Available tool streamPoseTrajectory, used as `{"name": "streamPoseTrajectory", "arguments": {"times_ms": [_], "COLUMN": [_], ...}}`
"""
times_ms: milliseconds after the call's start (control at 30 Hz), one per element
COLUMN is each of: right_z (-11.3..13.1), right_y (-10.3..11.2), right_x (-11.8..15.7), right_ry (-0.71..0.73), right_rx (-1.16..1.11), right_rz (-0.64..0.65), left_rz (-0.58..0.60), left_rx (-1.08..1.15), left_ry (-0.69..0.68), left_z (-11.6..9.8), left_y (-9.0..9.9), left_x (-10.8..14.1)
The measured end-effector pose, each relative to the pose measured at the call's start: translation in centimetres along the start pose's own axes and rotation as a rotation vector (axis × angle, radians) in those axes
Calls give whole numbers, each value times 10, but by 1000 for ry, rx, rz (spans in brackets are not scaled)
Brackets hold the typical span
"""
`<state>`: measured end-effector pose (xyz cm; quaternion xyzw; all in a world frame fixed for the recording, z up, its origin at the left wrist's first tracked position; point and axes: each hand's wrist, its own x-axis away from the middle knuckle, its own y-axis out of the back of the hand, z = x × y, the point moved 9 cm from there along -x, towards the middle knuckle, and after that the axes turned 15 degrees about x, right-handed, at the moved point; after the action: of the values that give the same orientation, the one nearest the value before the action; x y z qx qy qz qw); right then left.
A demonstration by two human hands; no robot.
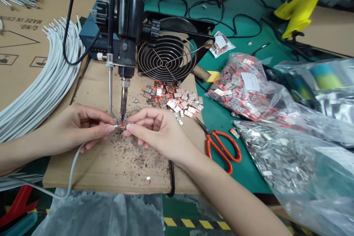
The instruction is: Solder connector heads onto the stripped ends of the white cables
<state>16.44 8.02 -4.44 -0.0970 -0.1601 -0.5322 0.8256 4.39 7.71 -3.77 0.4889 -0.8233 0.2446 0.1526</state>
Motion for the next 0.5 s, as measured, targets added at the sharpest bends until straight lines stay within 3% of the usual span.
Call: {"name": "streamPoseTrajectory", "arguments": {"times_ms": [500], "right_z": [-2], "right_y": [1], "right_x": [-1], "right_ry": [-73], "right_rx": [63], "right_rz": [-74], "left_rz": [-60], "left_rx": [-127], "left_ry": [9], "left_z": [-1], "left_y": [5], "left_x": [-1]}}
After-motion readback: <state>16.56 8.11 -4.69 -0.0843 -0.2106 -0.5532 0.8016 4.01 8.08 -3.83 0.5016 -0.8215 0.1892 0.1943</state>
